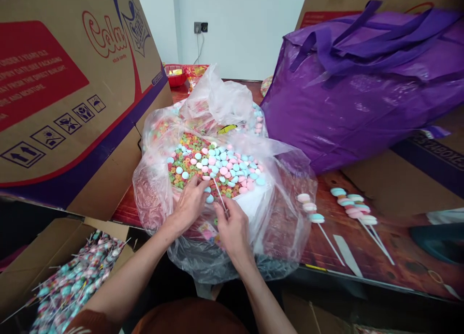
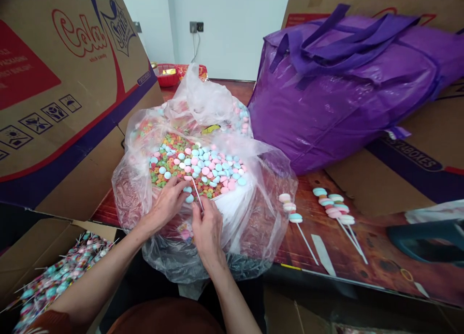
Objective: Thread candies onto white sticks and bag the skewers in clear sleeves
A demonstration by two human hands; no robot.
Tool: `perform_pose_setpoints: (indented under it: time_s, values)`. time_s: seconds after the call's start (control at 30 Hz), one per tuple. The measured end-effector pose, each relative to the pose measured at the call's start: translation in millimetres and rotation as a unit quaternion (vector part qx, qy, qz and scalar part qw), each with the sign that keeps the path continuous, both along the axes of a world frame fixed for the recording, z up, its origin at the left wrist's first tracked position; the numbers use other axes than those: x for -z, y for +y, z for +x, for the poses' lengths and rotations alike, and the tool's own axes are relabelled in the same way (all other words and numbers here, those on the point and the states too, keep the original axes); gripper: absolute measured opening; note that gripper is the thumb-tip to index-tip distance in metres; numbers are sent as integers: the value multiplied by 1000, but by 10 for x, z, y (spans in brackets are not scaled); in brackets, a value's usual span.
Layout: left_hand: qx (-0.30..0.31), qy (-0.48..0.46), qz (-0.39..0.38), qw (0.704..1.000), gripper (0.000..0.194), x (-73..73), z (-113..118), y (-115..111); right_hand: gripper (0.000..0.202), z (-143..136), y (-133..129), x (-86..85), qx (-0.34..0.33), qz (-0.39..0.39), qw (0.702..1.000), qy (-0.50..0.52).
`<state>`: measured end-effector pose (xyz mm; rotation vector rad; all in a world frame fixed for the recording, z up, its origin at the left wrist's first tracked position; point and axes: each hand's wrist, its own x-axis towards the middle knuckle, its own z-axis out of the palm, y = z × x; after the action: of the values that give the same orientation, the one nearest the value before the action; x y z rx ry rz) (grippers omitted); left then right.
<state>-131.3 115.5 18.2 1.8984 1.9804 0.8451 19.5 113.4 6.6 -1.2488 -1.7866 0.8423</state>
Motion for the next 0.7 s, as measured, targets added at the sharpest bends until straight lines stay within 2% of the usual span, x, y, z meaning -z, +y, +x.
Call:
perform_pose_setpoints:
  time_s: [0.13, 0.2, 0.27, 0.33, 0.47, 0.57, 0.7]
  values:
    - [14, 23, -20, 999, 27, -29, -16, 9, 29, -158, 87, 45, -3, 16, 999, -38]
    - [5, -18, -6, 1000, 26, -25, -32, -25, 26, -185, 100, 86, -4, 6, 1000, -21]
    - [-18, -100, 15, 995, 28, -7, -52, -63, 19, -177, 92, 114, -6, -25, 999, 32]
    - [-38, -212, 23, 976, 33, 12, -72, -93, 13, -151, 71, 110, -5, -81, 991, 110]
    - [-35, -412, -27, 910, 34, 13, -85, -138, 18, -99, 33, -1, -6, -169, 960, 223]
    - [-36, -479, -62, 875, 35, -15, -61, -177, 18, -93, 27, -81, -31, -181, 953, 242]
    - [-40, -512, -89, 853, 40, -46, -28, -240, 20, -122, 27, -93, -35, -183, 950, 249]
